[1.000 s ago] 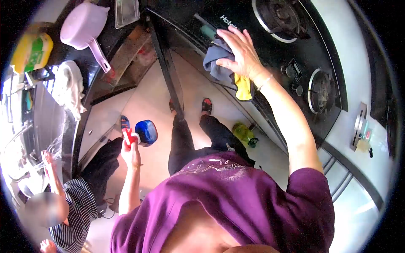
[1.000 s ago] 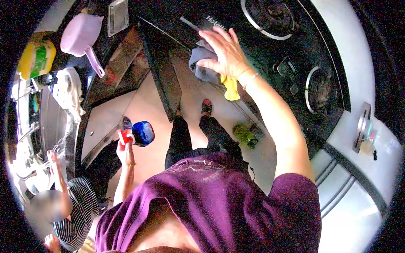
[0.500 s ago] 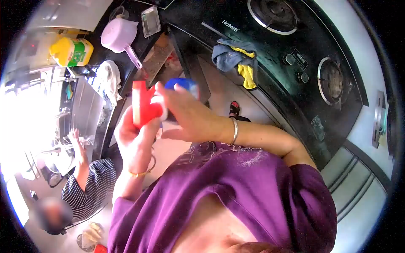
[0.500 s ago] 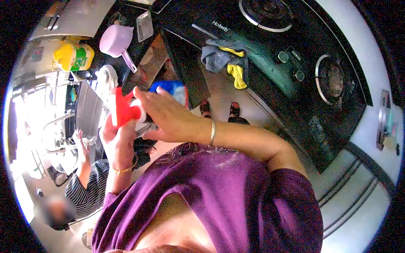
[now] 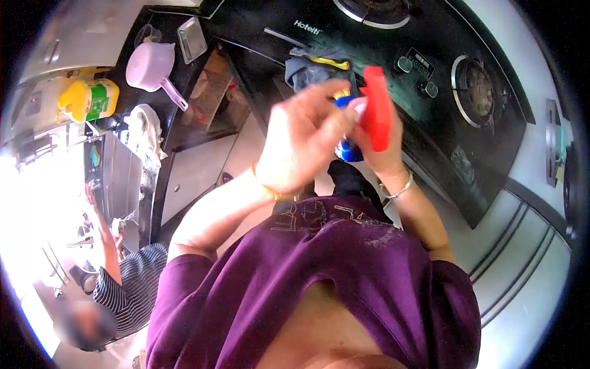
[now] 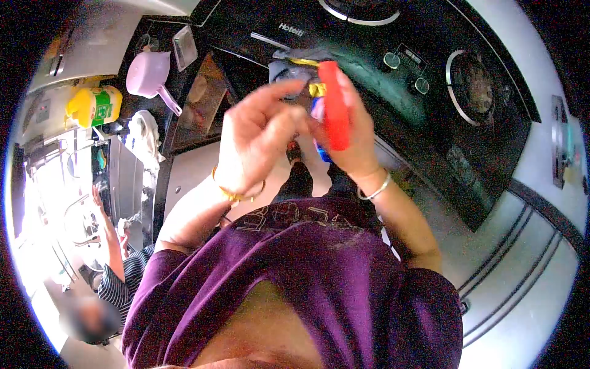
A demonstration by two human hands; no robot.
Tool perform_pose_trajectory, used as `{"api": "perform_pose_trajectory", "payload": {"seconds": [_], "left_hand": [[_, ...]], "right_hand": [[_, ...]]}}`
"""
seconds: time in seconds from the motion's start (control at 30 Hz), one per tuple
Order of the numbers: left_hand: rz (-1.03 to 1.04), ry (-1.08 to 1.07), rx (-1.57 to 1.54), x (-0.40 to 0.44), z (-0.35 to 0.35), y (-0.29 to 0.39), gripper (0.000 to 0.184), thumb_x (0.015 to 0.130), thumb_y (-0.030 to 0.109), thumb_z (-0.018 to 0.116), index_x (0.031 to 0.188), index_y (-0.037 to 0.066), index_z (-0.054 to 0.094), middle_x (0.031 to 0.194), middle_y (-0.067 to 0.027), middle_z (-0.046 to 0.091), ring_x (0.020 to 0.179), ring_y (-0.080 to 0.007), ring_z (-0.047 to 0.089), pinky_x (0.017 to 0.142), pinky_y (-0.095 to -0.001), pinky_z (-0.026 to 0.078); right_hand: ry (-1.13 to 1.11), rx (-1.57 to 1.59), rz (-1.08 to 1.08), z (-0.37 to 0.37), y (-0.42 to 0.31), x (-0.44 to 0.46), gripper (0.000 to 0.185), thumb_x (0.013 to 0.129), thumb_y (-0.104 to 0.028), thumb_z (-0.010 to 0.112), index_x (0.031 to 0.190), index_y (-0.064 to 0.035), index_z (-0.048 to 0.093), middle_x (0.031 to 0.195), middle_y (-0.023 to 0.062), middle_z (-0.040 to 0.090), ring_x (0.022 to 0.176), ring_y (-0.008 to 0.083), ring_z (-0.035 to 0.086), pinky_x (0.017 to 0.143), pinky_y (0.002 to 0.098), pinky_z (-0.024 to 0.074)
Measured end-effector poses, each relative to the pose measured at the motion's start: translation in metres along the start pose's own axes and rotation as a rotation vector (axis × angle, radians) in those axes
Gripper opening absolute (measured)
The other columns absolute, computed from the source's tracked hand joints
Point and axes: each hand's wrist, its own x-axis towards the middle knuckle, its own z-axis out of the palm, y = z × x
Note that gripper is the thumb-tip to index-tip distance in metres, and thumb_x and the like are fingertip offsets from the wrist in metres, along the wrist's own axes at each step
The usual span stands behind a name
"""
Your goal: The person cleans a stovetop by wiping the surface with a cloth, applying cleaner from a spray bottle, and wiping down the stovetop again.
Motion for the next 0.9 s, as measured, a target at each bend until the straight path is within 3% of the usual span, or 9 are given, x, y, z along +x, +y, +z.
{"api": "perform_pose_trajectory", "payload": {"seconds": [0.07,0.2,0.27,0.37,0.47,0.53,0.67,0.73,0.9], "left_hand": [[0.135,0.176,0.198,0.026,-0.004,-0.025,0.034,0.089,0.010,0.060,0.120,-0.001,0.057,0.083,-0.0076,0.069,0.069,-0.0093,0.062,0.063,-0.0231,0.050],[0.665,0.228,0.774,0.086,0.008,-0.105,0.042,0.079,0.016,0.066,0.118,0.002,0.058,0.102,-0.0194,0.065,0.090,-0.0328,0.064,0.082,-0.0381,0.051],[0.640,0.118,0.898,0.100,0.024,-0.127,0.057,0.075,0.024,0.071,0.127,0.006,0.053,0.132,-0.0178,0.050,0.121,-0.0374,0.047,0.103,-0.0500,0.036],[0.673,0.031,1.144,0.116,0.040,-0.147,0.068,0.076,0.040,0.070,0.134,0.013,0.048,0.147,-0.0124,0.036,0.137,-0.0340,0.030,0.105,-0.0645,0.022],[0.668,0.022,1.219,0.131,0.034,-0.162,0.070,0.077,0.043,0.068,0.137,0.014,0.047,0.149,-0.0104,0.034,0.139,-0.0337,0.027,0.106,-0.0651,0.021],[0.672,0.078,1.236,0.143,0.017,-0.167,0.067,0.078,0.042,0.066,0.136,0.014,0.048,0.148,-0.0092,0.036,0.139,-0.0329,0.028,0.107,-0.0643,0.021],[0.568,0.281,1.478,0.182,-0.055,-0.171,0.058,0.082,0.041,0.060,0.134,0.018,0.051,0.146,-0.0085,0.040,0.137,-0.0327,0.031,0.106,-0.0639,0.021],[0.453,0.446,1.443,0.195,-0.088,-0.159,0.060,0.081,0.027,0.057,0.137,0.009,0.044,0.148,-0.0149,0.035,0.140,-0.0349,0.026,0.111,-0.0603,0.019],[0.160,0.724,1.351,0.253,-0.135,-0.168,0.058,0.084,0.034,0.053,0.136,0.011,0.046,0.146,-0.0081,0.040,0.139,-0.0290,0.029,0.108,-0.0619,0.019]], "right_hand": [[0.031,0.057,0.251,-0.017,-0.010,-0.004,0.069,0.079,-0.005,0.074,0.139,0.0005,0.041,0.085,-0.0018,0.057,0.079,0.0065,0.055,0.078,0.0225,0.0471],[-0.014,-0.041,0.345,-0.045,0.004,-0.022,0.065,0.078,-0.001,0.074,0.136,0.0006,0.045,0.085,-0.0023,0.058,0.078,0.0062,0.055,0.077,0.0227,0.0473],[0.002,-0.071,0.384,-0.052,0.012,-0.032,0.064,0.078,-0.001,0.073,0.136,0.0002,0.045,0.086,-0.0011,0.059,0.079,0.0067,0.056,0.077,0.0233,0.0476],[0.102,0.048,0.475,-0.060,0.016,-0.040,0.061,0.079,-0.001,0.069,0.135,0.0001,0.045,0.094,0.0025,0.061,0.079,0.0076,0.057,0.078,0.0239,0.0475],[0.168,0.154,0.503,-0.064,0.023,-0.037,0.063,0.078,-0.001,0.066,0.136,0.0006,0.044,0.110,0.0080,0.061,0.079,0.0090,0.059,0.079,0.0256,0.0480],[0.031,0.108,0.465,-0.070,0.031,-0.035,0.065,0.081,-0.001,0.058,0.142,-0.0017,0.035,0.122,0.0159,0.057,0.078,0.0156,0.062,0.081,0.0311,0.0491],[0.021,0.177,0.555,-0.069,0.035,-0.023,0.061,0.079,0.001,0.058,0.137,-0.0015,0.040,0.115,0.0158,0.061,0.076,0.0166,0.062,0.079,0.0305,0.0489],[0.031,0.148,0.565,-0.064,0.031,-0.015,0.055,0.079,0.001,0.059,0.132,-0.0013,0.044,0.112,0.0155,0.062,0.076,0.0172,0.062,0.077,0.0306,0.0489],[0.042,0.114,0.636,-0.058,0.050,-0.008,0.035,0.078,0.000,0.062,0.113,-0.0009,0.053,0.104,0.0140,0.063,0.074,0.0184,0.062,0.074,0.0310,0.0491]]}}
